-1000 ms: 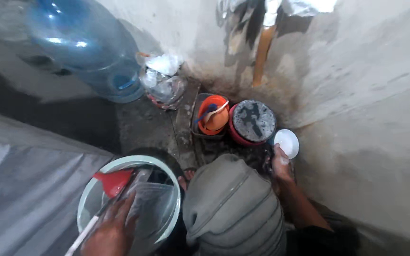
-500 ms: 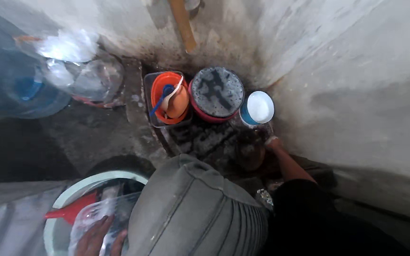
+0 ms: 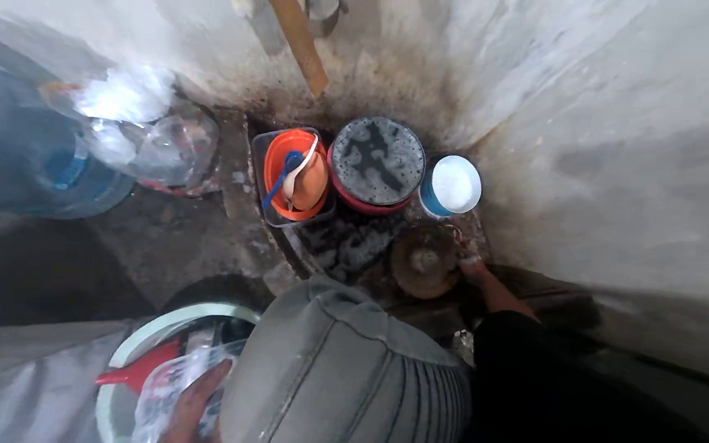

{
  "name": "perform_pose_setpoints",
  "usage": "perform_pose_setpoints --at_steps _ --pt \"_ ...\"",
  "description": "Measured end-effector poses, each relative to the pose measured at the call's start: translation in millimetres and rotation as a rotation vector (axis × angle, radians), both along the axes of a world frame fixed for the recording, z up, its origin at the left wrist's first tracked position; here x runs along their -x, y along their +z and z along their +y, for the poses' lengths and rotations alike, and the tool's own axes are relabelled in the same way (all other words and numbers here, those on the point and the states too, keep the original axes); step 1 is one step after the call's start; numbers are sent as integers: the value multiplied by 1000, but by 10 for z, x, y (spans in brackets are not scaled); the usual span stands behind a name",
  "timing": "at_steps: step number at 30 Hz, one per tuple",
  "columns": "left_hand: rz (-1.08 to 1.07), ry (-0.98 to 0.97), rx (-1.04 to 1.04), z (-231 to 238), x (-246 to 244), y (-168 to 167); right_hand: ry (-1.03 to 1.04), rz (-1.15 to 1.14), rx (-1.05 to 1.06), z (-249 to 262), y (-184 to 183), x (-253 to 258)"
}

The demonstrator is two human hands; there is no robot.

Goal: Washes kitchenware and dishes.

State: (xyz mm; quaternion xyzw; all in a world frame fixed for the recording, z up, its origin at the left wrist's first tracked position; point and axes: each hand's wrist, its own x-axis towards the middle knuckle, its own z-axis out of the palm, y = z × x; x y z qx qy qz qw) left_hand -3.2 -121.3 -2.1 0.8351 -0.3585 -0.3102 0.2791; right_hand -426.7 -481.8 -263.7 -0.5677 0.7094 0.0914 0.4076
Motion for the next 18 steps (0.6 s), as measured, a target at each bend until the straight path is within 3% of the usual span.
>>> perform_pose_setpoints --at_steps 2,4,6,7,8,10,12,14,18 --pt "120 46 267 57 -104 -548 -41 -78 -17 112 -13 -177" --pt "414 113 320 -80 -240 -1061 -123 -203 -45 251 -62 -373" --pt "671 -46 141 -443 -544 -1550 -240 -363 -86 431 -110 -599" --pt "681 -127 106 -711 -580 -1756 -276 -419 -112 498 -134 -697" --pt "592 -259 361 -873 -495 -2176 -308 -467 -125 566 -137 -790" --pt "599 -104 -37 -1356 -117 -1738 -397 -545 -130 704 -55 -994" --pt "592 -140 -251 -1610 94 -1451 -475 -609 -91 807 114 -1191" --pt "646 -179 -253 -1713 172 -1293 -556 -654 -18 869 316 -1379" --pt "820 -195 -66 -1841 101 -1109 -621 -742 128 805 711 -1657"
